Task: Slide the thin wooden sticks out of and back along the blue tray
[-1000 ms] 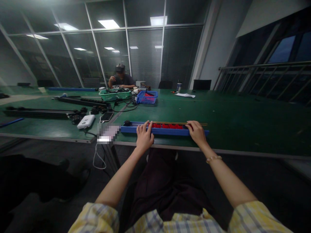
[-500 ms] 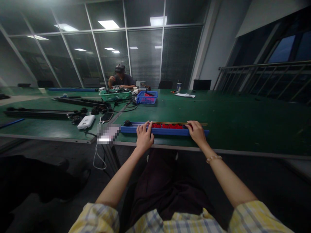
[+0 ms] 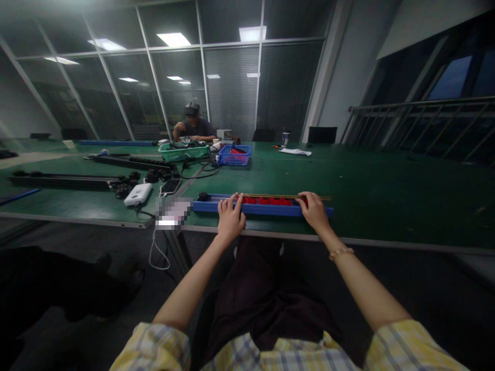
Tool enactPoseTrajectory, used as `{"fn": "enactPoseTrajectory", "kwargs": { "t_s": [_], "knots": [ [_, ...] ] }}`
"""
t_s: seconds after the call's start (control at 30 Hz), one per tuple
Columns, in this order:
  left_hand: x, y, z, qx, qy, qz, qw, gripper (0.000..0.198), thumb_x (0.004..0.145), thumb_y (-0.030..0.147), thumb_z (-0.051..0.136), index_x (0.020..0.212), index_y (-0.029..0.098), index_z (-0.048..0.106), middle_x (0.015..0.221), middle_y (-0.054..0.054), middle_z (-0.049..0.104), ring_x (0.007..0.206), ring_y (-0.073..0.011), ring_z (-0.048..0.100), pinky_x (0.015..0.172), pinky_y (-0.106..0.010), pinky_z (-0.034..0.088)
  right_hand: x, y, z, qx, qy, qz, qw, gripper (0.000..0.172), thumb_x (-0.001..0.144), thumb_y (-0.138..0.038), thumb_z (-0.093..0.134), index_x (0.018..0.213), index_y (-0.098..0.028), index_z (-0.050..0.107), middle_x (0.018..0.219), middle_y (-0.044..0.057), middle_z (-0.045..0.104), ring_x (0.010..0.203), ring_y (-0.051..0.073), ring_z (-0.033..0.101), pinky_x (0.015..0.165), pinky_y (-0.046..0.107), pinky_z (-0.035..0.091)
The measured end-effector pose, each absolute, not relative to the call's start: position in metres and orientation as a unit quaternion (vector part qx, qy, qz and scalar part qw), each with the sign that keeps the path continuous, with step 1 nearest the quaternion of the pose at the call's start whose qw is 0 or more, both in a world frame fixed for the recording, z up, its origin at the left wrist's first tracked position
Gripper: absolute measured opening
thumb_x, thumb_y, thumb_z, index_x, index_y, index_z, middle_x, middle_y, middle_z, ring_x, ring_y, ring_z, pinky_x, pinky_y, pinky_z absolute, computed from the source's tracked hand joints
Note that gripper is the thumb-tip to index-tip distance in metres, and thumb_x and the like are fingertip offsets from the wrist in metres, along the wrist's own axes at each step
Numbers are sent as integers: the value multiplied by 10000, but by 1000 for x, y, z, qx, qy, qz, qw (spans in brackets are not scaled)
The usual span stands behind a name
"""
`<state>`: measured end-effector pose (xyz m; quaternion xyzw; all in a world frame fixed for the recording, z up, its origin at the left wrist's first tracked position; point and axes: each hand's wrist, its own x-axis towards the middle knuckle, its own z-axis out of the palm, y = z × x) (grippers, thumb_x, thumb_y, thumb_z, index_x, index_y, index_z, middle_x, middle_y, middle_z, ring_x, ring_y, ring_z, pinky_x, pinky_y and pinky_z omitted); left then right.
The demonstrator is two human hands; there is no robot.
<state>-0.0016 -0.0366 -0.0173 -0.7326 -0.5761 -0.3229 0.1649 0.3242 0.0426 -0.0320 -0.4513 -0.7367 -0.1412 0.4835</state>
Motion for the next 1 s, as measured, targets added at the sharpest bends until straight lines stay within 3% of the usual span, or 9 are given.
{"fn": "enactPoseTrajectory", "kwargs": {
  "t_s": [0.3,1.0],
  "knots": [
    [-2,-36,-19,-733,-574,-324,170,655,899,264,489,1539,221,351,1543,-86,407,1333,-295,392,1208,-514,198,325,45,-33,-433,-755,-165,463,316,987,-350,451,1154,-187,664,1073,140,710,1047,281,615,984,469,462],
    [-2,-36,-20,-731,-572,-327,175,657,892,249,496,1532,221,354,1545,-85,404,1330,-299,386,1200,-522,221,321,51,-31,-431,-749,-196,463,268,981,-264,441,1042,-205,695,967,113,690,972,267,599,913,438,472]
  ]
}}
